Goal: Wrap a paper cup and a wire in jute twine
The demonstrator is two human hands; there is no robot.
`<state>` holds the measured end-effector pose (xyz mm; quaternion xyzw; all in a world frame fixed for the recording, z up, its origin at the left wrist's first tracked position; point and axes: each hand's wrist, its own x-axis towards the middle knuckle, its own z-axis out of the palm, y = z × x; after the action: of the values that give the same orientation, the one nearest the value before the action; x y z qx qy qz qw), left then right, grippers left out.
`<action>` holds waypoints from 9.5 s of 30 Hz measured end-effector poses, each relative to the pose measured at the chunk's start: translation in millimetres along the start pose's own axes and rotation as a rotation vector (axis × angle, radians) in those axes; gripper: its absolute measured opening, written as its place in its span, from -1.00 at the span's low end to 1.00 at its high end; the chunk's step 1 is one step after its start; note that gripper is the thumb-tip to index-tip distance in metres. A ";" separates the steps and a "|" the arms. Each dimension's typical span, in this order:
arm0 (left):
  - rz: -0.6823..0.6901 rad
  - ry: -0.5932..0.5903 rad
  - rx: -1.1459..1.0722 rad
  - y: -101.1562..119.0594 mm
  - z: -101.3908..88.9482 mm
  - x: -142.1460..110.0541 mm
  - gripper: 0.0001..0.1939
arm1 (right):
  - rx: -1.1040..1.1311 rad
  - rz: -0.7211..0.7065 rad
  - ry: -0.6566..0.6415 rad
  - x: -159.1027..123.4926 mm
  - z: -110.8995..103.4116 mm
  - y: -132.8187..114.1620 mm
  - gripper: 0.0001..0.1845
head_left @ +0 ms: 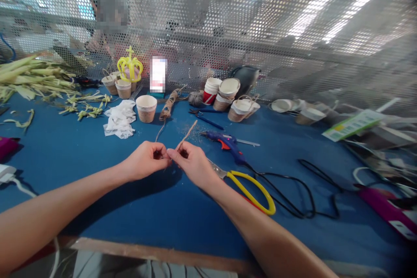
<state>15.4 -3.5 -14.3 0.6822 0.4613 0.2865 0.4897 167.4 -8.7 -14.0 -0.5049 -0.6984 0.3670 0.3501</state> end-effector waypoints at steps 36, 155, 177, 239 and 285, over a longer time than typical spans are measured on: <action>-0.092 -0.057 -0.174 1.8 -2.0 -2.5 -0.84 | 0.267 -0.058 -0.144 2.4 -3.9 -0.4 -0.84; -0.084 -0.121 -0.176 0.9 -5.8 0.3 -0.89 | -0.067 0.014 -0.038 1.7 -4.6 -1.7 -0.77; -0.047 -0.138 -0.013 0.2 -9.2 1.2 -0.84 | 0.036 -0.001 -0.089 2.1 -2.5 2.3 -0.78; -0.110 -0.117 -0.128 5.5 -6.1 0.0 -0.89 | -0.045 0.006 -0.043 2.0 -5.0 -1.7 -0.77; -0.005 -0.086 -0.053 -0.4 -2.9 0.4 -0.80 | -0.114 -0.047 -0.010 0.5 -2.1 0.0 -0.77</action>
<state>12.9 -1.9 -13.7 0.6796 0.4337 0.2677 0.5277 169.0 -7.9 -13.0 -0.5054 -0.7317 0.3209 0.3258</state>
